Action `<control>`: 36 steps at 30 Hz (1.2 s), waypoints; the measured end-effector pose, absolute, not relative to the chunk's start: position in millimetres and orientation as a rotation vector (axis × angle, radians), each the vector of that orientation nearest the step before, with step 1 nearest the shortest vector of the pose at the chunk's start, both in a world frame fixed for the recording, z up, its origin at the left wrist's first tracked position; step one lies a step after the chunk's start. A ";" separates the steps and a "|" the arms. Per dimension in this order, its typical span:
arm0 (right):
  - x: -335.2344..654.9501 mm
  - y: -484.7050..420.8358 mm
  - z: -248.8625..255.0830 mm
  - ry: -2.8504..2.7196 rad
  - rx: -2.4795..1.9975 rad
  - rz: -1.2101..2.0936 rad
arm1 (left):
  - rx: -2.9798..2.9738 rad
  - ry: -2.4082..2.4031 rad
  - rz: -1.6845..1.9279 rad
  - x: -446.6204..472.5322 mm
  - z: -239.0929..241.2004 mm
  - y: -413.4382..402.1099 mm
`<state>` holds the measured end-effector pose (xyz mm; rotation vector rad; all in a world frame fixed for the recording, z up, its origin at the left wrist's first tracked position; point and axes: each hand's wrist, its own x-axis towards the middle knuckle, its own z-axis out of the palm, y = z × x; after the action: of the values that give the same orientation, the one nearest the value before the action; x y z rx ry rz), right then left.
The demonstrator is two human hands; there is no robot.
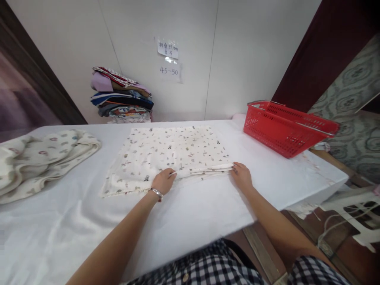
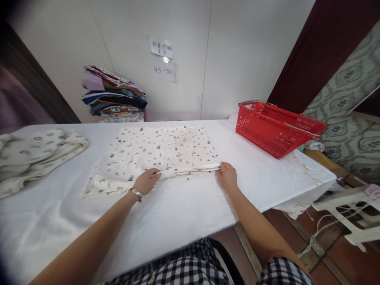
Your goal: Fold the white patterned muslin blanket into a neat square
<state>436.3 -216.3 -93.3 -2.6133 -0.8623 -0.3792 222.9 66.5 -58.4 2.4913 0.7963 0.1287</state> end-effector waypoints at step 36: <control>428.0 -246.5 -86.0 -0.933 -2.477 -0.191 | 3.048 0.205 0.557 211.4 -79.6 45.0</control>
<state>428.0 -246.5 -86.0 -2.4772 -0.9334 -0.1906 211.4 45.0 -79.6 3.0480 0.2050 0.5575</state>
